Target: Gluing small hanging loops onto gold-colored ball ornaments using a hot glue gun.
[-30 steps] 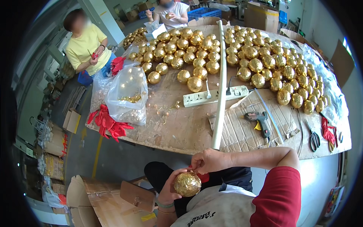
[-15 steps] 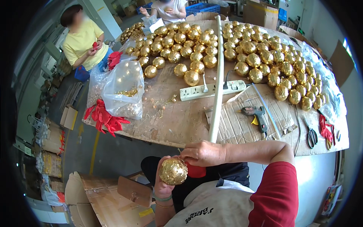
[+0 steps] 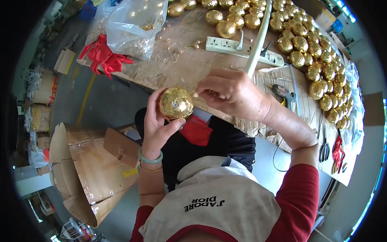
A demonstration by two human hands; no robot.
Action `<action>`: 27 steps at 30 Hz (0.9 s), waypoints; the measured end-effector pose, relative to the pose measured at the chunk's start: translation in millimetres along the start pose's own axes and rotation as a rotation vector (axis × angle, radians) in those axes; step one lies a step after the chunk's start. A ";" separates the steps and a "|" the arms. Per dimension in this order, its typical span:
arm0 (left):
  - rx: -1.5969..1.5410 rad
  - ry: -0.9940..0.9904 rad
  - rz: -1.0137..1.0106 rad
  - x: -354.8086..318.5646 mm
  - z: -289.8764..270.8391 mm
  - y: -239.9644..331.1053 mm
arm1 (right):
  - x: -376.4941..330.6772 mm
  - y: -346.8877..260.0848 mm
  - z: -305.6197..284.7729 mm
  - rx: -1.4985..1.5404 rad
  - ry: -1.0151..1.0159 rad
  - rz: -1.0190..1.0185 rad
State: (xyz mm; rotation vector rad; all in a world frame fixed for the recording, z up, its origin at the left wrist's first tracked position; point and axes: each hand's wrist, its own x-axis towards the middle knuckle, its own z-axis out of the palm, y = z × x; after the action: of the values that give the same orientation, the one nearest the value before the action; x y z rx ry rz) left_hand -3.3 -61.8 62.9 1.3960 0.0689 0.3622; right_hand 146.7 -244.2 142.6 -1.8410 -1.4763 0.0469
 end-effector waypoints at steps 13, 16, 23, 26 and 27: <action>0.311 0.097 0.128 -5.3 8.9 -6.6 | 9.3 -18.5 0.5 -0.246 -0.266 -0.153; 0.367 0.095 0.143 -6.3 7.4 -7.4 | 11.8 -21.2 1.0 -0.297 -0.302 -0.165; 0.372 0.100 0.127 -7.1 7.4 -7.2 | 12.6 -21.7 3.6 -0.297 -0.305 -0.173; 0.366 0.106 0.124 -7.6 7.0 -9.8 | 12.0 -22.0 3.4 -0.287 -0.319 -0.156; 0.364 0.102 0.119 -7.6 7.4 -9.6 | 11.9 -21.1 3.9 -0.298 -0.322 -0.164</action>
State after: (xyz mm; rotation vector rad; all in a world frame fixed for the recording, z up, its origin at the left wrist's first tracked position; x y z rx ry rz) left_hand -6.6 -72.2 53.7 1.7449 0.1408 0.5395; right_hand 131.5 -231.1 156.8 -2.0083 -1.9418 0.0471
